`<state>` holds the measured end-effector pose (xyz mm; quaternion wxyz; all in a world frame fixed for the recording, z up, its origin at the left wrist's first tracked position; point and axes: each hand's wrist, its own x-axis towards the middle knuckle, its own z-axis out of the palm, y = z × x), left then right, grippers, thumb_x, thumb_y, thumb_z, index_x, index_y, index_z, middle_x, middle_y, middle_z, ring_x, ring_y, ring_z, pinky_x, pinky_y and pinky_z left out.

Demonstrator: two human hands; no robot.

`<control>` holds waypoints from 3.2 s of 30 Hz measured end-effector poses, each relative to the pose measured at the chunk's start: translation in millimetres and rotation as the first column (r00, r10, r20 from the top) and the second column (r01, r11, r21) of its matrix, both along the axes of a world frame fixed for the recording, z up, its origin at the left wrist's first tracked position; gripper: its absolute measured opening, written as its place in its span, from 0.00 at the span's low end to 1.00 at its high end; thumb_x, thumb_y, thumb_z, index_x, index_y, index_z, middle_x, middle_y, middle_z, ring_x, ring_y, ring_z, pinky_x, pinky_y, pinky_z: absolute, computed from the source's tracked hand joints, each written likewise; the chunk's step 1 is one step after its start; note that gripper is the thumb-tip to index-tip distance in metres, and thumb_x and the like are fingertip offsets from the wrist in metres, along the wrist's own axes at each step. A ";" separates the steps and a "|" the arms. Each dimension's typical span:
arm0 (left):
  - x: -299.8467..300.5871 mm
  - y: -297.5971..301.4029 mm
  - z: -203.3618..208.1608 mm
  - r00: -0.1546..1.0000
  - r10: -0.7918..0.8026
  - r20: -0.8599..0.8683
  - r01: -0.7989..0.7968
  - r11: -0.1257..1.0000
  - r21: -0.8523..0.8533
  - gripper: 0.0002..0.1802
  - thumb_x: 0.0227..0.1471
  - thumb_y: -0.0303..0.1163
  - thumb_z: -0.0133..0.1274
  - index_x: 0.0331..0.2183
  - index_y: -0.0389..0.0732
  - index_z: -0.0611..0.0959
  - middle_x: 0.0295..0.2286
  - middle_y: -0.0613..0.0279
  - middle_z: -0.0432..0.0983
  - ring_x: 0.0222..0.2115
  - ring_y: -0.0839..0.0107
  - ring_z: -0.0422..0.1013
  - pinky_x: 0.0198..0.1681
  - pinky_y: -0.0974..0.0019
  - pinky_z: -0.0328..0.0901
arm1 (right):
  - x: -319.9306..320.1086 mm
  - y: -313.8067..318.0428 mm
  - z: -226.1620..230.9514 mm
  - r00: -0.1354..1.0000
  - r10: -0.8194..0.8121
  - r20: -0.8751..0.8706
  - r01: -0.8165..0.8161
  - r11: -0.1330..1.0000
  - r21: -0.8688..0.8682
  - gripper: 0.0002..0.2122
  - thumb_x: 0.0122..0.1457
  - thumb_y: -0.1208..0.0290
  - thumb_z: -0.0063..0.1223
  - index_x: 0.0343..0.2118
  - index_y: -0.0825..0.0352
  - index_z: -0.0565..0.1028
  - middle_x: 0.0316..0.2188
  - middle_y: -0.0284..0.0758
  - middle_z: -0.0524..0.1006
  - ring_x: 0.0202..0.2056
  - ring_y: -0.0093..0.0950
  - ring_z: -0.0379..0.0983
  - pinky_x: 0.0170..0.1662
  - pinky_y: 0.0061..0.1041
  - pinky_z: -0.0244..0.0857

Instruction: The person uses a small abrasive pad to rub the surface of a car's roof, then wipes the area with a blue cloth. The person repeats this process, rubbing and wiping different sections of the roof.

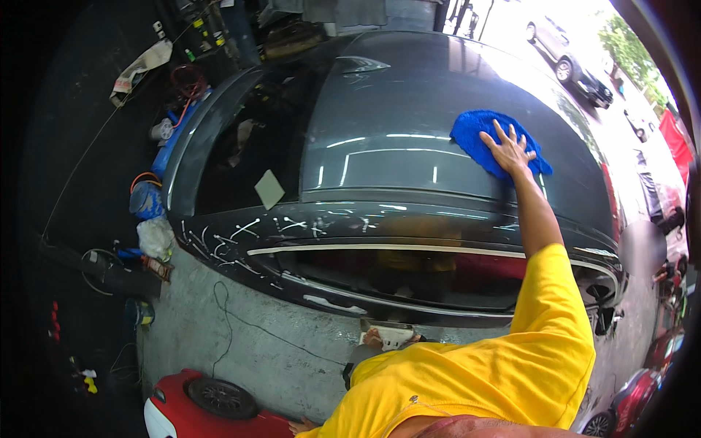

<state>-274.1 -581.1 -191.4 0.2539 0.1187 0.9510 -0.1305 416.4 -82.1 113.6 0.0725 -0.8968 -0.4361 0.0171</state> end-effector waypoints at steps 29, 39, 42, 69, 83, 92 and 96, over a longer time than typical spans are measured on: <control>473.9 364.4 249.7 -0.027 -0.689 -0.724 0.035 -0.724 0.689 0.39 0.63 0.38 0.54 0.69 0.37 0.59 0.70 0.40 0.47 0.71 0.36 0.41 0.71 0.37 0.41 | 178.7 -182.0 -8.4 0.953 -0.304 0.003 0.303 0.949 0.088 0.32 0.67 0.34 0.36 0.72 0.39 0.57 0.74 0.30 0.53 0.75 0.42 0.41 0.70 0.69 0.32; 621.4 360.1 236.5 0.027 -0.798 -0.602 -0.040 -0.602 0.797 0.41 0.70 0.53 0.39 0.71 0.36 0.52 0.71 0.39 0.38 0.72 0.35 0.29 0.70 0.35 0.31 | 135.9 -124.5 -3.0 0.990 0.117 0.077 -0.120 0.992 0.035 0.28 0.68 0.47 0.41 0.71 0.38 0.56 0.75 0.46 0.47 0.72 0.65 0.39 0.63 0.81 0.34; 636.8 362.2 216.8 0.178 -0.801 -0.571 -0.025 -0.584 0.811 0.46 0.69 0.61 0.30 0.72 0.37 0.44 0.72 0.41 0.34 0.72 0.38 0.25 0.70 0.34 0.26 | 74.5 -80.8 -6.8 0.633 0.763 0.132 -0.774 0.625 0.104 0.25 0.64 0.44 0.50 0.65 0.34 0.67 0.72 0.40 0.55 0.72 0.54 0.45 0.64 0.74 0.42; 667.7 357.4 228.3 -0.055 -0.685 -0.726 0.672 -0.563 0.481 0.48 0.68 0.66 0.23 0.72 0.38 0.45 0.72 0.47 0.37 0.72 0.41 0.34 0.72 0.37 0.33 | 488.1 -300.9 -47.5 0.723 -0.680 -0.122 0.680 0.732 -0.041 0.31 0.68 0.36 0.31 0.73 0.32 0.48 0.76 0.41 0.41 0.73 0.59 0.37 0.66 0.77 0.30; 662.0 372.0 207.4 0.117 -0.632 -0.766 0.530 -0.613 0.586 0.53 0.63 0.72 0.17 0.72 0.41 0.45 0.72 0.49 0.38 0.73 0.46 0.35 0.72 0.37 0.32 | 135.7 -144.3 -29.6 0.914 0.402 -0.056 -0.363 0.871 0.331 0.25 0.60 0.65 0.53 0.62 0.41 0.73 0.69 0.40 0.63 0.68 0.41 0.57 0.70 0.59 0.44; 648.8 368.2 207.7 0.221 -0.665 -0.714 0.105 -0.711 0.695 0.53 0.64 0.71 0.16 0.72 0.39 0.43 0.72 0.46 0.37 0.73 0.47 0.30 0.72 0.36 0.27 | 101.9 -166.9 -23.3 0.501 0.659 -0.561 0.213 0.534 0.818 0.30 0.55 0.79 0.49 0.64 0.57 0.72 0.66 0.38 0.68 0.64 0.41 0.65 0.66 0.32 0.61; 637.1 361.8 216.1 0.176 -0.704 -0.688 -0.060 -0.706 0.706 0.52 0.65 0.70 0.19 0.72 0.39 0.43 0.72 0.43 0.37 0.73 0.44 0.28 0.71 0.33 0.26 | 88.2 -256.3 -14.2 0.061 0.934 -0.353 0.612 0.245 0.752 0.30 0.61 0.82 0.46 0.68 0.61 0.64 0.63 0.41 0.69 0.59 0.33 0.72 0.64 0.34 0.66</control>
